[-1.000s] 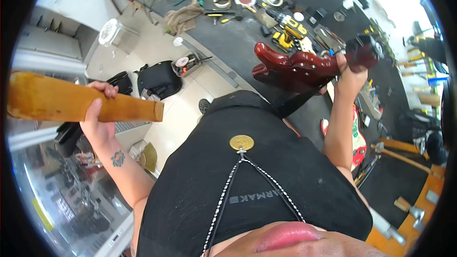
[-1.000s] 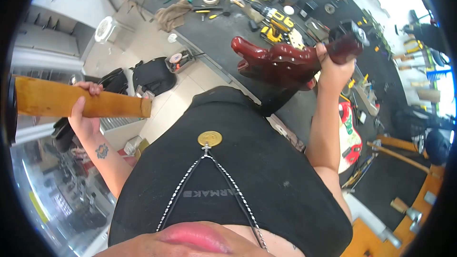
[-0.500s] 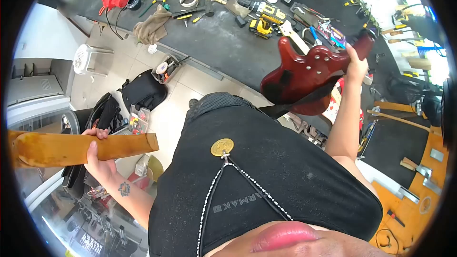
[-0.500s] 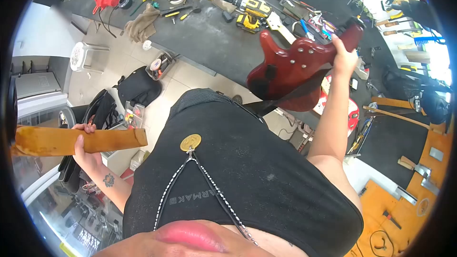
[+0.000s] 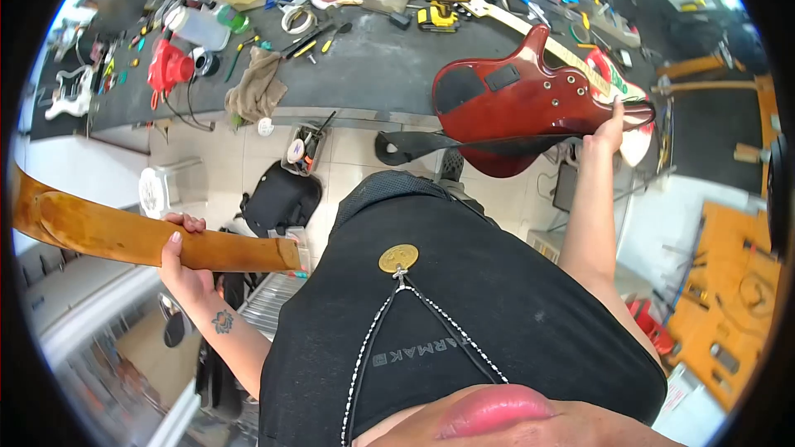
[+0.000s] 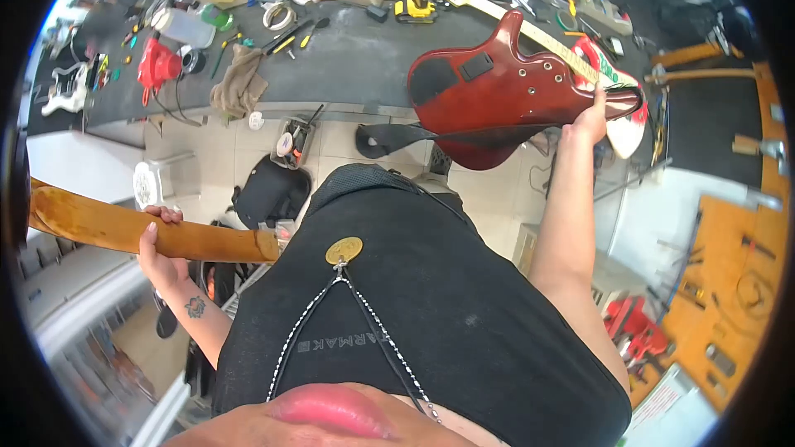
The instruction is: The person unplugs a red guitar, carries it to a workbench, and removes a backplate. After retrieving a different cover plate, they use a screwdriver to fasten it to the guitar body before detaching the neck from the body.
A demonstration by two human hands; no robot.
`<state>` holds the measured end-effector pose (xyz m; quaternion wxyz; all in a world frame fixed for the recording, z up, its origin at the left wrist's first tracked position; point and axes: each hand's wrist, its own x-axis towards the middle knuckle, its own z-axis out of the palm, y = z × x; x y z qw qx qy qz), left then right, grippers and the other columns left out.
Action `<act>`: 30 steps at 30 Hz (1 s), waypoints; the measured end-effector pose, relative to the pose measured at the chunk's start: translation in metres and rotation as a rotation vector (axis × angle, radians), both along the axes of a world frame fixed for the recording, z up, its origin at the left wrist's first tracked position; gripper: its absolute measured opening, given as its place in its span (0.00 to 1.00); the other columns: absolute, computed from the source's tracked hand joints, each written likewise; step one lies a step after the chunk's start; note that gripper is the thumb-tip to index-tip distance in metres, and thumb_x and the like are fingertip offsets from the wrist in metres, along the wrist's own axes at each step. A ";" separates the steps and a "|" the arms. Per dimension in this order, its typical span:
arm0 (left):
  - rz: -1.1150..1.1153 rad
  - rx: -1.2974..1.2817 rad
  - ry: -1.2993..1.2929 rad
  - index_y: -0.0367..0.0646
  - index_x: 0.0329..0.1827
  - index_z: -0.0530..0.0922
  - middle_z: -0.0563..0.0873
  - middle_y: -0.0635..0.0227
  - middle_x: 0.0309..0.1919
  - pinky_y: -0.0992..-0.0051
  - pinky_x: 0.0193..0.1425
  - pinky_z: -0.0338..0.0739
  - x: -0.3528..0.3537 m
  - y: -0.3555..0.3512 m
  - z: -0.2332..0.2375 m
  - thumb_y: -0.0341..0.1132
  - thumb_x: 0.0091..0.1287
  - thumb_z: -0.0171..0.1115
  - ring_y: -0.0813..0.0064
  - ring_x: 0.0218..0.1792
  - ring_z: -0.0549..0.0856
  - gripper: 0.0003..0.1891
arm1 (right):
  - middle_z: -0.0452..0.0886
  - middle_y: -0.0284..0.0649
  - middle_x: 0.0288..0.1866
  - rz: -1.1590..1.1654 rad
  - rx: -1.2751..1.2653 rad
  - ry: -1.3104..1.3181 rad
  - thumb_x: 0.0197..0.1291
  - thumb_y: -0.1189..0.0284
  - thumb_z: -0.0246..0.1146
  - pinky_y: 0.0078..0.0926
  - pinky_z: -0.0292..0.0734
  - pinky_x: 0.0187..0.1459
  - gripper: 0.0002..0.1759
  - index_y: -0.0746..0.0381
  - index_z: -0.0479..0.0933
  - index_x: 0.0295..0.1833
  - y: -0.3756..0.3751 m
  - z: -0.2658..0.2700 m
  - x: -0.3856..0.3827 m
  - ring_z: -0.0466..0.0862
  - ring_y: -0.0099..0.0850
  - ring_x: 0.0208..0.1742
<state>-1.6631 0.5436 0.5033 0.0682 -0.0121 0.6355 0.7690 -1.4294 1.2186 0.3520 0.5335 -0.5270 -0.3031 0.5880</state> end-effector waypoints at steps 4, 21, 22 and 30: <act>-0.032 -0.012 -0.023 0.30 0.54 0.75 0.78 0.57 0.40 0.62 0.59 0.77 -0.028 -0.012 -0.004 0.30 0.63 0.58 0.65 0.44 0.78 0.17 | 0.85 0.50 0.60 -0.187 -0.112 -0.006 0.63 0.54 0.76 0.44 0.89 0.55 0.38 0.74 0.76 0.65 -0.058 -0.008 0.038 0.90 0.43 0.52; -0.267 0.003 -0.050 0.33 0.53 0.76 0.78 0.59 0.39 0.63 0.60 0.77 -0.066 0.025 0.003 0.32 0.64 0.61 0.66 0.43 0.78 0.17 | 0.77 0.52 0.73 -0.357 -0.402 0.148 0.69 0.39 0.66 0.54 0.78 0.70 0.50 0.71 0.64 0.77 -0.129 -0.122 0.111 0.84 0.47 0.66; -0.283 0.015 -0.051 0.33 0.53 0.76 0.78 0.59 0.39 0.63 0.60 0.77 -0.067 0.027 0.002 0.33 0.64 0.61 0.66 0.43 0.78 0.17 | 0.77 0.52 0.73 -0.361 -0.401 0.152 0.69 0.39 0.66 0.54 0.78 0.70 0.50 0.71 0.64 0.77 -0.128 -0.130 0.112 0.84 0.47 0.66; -0.328 -0.018 -0.068 0.33 0.52 0.76 0.79 0.59 0.38 0.64 0.57 0.78 -0.049 0.050 0.007 0.32 0.64 0.61 0.66 0.42 0.79 0.16 | 0.67 0.53 0.82 -0.169 -0.466 0.289 0.77 0.36 0.48 0.58 0.66 0.79 0.50 0.71 0.59 0.81 -0.123 -0.154 0.065 0.74 0.49 0.78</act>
